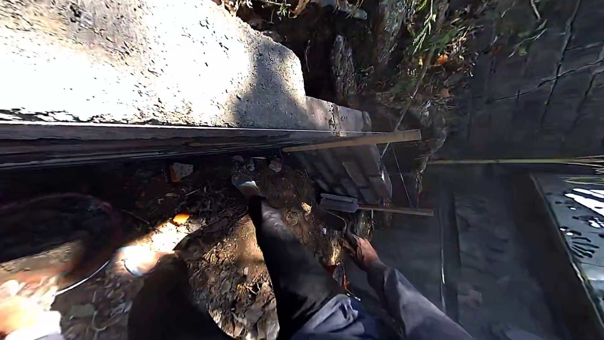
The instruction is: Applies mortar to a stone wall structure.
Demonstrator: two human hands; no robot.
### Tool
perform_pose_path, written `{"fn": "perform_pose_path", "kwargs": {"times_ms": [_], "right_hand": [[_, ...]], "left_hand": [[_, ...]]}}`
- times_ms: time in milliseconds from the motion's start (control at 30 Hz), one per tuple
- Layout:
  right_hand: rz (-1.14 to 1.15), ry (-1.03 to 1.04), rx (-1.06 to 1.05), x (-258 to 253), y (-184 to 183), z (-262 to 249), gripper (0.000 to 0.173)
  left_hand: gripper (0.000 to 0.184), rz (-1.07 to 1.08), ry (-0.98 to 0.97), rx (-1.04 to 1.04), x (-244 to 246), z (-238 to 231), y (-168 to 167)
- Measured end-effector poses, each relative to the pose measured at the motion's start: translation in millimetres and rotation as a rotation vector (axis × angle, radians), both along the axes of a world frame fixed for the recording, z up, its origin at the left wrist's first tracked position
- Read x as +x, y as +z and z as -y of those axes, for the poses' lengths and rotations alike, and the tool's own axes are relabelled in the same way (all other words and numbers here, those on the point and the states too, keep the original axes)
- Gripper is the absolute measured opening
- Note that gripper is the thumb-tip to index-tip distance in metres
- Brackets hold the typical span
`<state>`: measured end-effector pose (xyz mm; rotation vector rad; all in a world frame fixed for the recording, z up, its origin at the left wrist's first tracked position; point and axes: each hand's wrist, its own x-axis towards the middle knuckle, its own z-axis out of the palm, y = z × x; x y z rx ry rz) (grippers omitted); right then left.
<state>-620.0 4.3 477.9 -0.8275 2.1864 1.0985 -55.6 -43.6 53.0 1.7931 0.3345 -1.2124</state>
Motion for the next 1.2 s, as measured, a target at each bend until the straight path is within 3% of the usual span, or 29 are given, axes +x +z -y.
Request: {"fn": "perform_pose_path", "kwargs": {"times_ms": [67, 167, 233, 333, 400, 533, 667, 767, 900, 967, 1067, 1200], "right_hand": [[0.053, 0.019, -0.058, -10, -9, 13, 0.047], [0.169, 0.042, -0.153, -33, -29, 33, 0.046], [0.223, 0.061, -0.137, -56, -41, 44, 0.047], [0.307, 0.114, -0.122, -102, -61, 74, 0.052], [0.344, 0.145, -0.081, -136, -65, 87, 0.057], [0.447, 0.266, -0.026, -197, -70, 130, 0.052], [0.518, 0.413, 0.014, -240, -64, 169, 0.052], [0.525, 0.518, 0.116, -246, -60, 195, 0.056], [0.554, 0.656, 0.201, -225, -73, 212, 0.054], [0.58, 0.704, 0.22, -204, -87, 217, 0.055], [0.583, 0.789, 0.206, -162, -124, 217, 0.054], [0.533, 0.948, 0.3, -111, -194, 212, 0.056]], "left_hand": [[0.045, 0.066, -0.168, 0.063, -31, 23, 45], [0.045, 0.211, -0.346, 0.189, -67, 50, 72], [0.05, 0.302, -0.455, 0.302, -90, 67, 107], [0.053, 0.407, -0.692, 0.426, -122, 79, 115], [0.052, 0.384, -0.633, 0.487, -151, 70, 110], [0.05, 0.307, -0.243, 0.418, -210, 54, 137], [0.047, 0.284, -0.197, 0.394, -274, 48, 156], [0.051, 0.261, -0.305, 0.286, -322, 37, 143], [0.047, 0.08, -0.207, 0.419, -389, 40, 124], [0.047, -0.041, -0.14, 0.38, -409, 37, 100], [0.047, -0.13, -0.08, 0.312, -426, 33, 69], [0.064, -0.107, -0.173, 0.286, -440, 24, 14]]}}
